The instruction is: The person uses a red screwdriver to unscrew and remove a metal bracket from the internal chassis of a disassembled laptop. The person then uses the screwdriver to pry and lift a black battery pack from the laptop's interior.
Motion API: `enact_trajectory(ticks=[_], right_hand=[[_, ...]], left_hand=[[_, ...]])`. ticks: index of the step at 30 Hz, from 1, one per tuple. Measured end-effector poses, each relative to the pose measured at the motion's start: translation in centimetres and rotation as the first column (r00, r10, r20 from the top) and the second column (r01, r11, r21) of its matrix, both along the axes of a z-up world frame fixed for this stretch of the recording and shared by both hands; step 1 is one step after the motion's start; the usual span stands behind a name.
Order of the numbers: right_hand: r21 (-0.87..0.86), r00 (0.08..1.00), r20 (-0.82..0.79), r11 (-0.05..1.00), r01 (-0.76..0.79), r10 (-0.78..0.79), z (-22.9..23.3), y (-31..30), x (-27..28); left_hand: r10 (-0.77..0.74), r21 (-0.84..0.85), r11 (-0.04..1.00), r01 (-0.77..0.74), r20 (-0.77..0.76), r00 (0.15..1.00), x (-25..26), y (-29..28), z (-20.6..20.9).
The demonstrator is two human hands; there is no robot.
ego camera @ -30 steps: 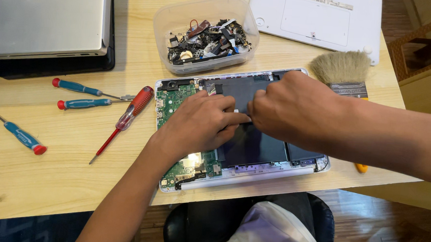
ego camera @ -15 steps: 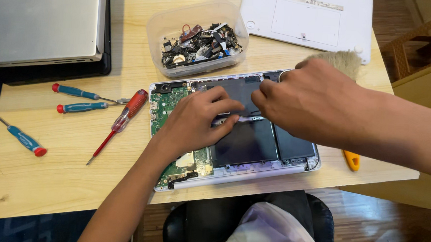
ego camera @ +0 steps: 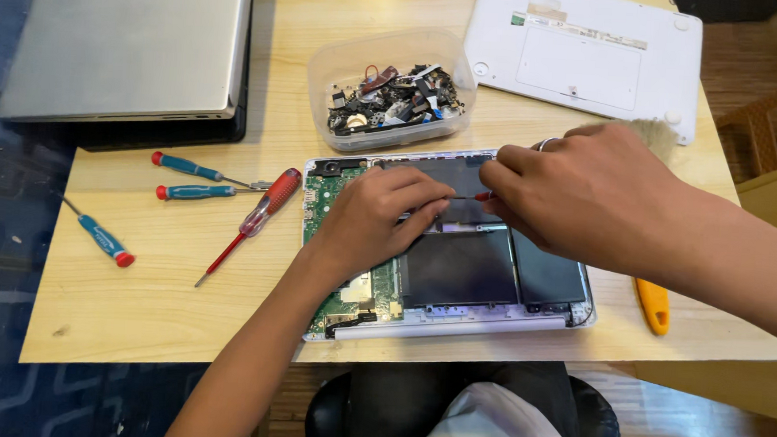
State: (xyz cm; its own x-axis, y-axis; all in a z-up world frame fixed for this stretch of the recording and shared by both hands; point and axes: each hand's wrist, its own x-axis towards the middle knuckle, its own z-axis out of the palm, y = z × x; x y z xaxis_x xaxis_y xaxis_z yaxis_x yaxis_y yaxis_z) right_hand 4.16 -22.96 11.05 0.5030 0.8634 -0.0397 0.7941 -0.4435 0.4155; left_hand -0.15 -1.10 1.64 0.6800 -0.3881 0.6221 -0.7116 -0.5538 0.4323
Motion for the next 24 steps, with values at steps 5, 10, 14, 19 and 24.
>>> enact_trajectory(ticks=[5, 10, 14, 19, 24], right_hand=[[0.200, 0.995, -0.024, 0.975, 0.095, -0.092, -1.8, 0.2, 1.7], [0.550, 0.955, -0.286, 0.804, 0.226, -0.073, -4.9, 1.7, 3.2], [0.609, 0.942, -0.326, 0.745, 0.272, -0.077, -7.8, 2.3, 4.0], [0.521, 0.910, -0.393, 0.784, 0.337, -0.130, -9.3, 2.1, 3.5], [0.469, 0.897, -0.392, 0.794, 0.386, -0.205, -9.7, 2.2, 2.9]], left_hand=[[0.145, 0.035, 0.988, -0.147, 0.048, 0.988, -0.2, 1.7, 1.7], [0.331, 0.015, 0.942, -0.336, 0.135, 0.934, 0.2, 5.3, 1.6], [0.503, -0.138, 0.864, -0.484, 0.175, 0.847, -0.4, 8.0, 2.9], [0.608, -0.214, 0.787, -0.578, 0.113, 0.786, -1.9, 10.8, 4.3], [0.868, 0.471, 0.485, -0.736, -0.363, 0.339, -3.1, 12.5, 4.6]])
